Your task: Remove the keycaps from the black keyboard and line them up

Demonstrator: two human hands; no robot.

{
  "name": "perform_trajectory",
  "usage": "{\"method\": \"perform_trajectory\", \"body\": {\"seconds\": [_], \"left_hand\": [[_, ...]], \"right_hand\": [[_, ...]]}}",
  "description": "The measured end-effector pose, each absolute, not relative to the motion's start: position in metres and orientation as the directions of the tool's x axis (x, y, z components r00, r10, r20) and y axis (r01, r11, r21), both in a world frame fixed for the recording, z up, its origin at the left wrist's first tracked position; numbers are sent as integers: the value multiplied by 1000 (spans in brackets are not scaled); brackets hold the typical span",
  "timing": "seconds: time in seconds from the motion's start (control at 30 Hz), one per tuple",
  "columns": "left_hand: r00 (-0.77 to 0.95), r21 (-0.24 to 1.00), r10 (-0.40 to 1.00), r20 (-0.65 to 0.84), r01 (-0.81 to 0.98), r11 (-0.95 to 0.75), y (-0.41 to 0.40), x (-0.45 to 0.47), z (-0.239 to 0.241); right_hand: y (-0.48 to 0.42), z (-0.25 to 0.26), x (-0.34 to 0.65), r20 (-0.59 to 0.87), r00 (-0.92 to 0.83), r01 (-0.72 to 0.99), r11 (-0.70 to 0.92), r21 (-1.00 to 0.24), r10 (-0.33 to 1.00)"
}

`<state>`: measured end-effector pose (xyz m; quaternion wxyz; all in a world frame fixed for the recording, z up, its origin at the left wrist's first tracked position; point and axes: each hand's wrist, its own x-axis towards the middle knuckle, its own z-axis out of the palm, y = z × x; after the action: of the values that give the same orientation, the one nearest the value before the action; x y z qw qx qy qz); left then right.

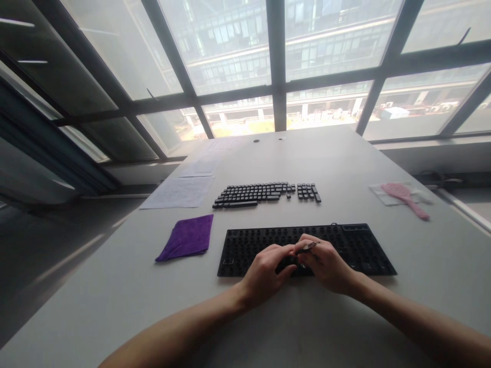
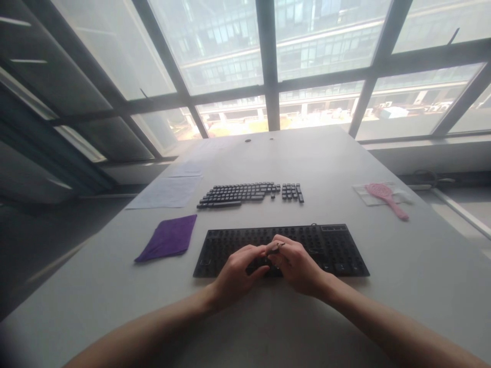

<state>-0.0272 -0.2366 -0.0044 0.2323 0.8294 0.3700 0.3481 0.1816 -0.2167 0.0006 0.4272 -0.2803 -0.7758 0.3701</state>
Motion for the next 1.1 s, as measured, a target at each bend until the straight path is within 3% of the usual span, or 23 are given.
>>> {"method": "perform_trajectory", "body": {"seconds": [0.1, 0.23, 0.4, 0.5, 0.63, 0.77, 0.97, 1.1], "left_hand": [[497, 663, 780, 381, 441, -605, -236, -29, -6], [605, 561, 701, 378, 452, -693, -235, -28, 1], [633, 422, 665, 396, 518, -744, -235, -27, 8], [579, 407, 663, 475, 524, -749, -237, -26, 5], [553, 549, 658, 511, 379, -745, -239, -26, 3], [412, 688, 767, 492, 356, -632, -227, -33, 16], [156, 842, 924, 349, 380, -383, -177, -64, 33], [138, 883, 958, 252, 372, -286, -155, -82, 31]], "right_hand": [[-217, -4, 179, 384, -382, 83, 445, -892, 841], [-217, -8, 173, 186, -264, -44, 181, -982, 946], [-216, -6, 171, 154, -277, -52, 145, -988, 948], [-216, -7, 171, 151, -267, -39, 146, -989, 952], [-216, -10, 172, 120, -261, -62, 108, -992, 958], [-215, -6, 172, 97, -238, -90, 78, -993, 966], [-203, 3, 179, 52, 17, -238, 55, -970, 999], [-190, 1, 189, 19, 100, -278, 46, -959, 995]]}}
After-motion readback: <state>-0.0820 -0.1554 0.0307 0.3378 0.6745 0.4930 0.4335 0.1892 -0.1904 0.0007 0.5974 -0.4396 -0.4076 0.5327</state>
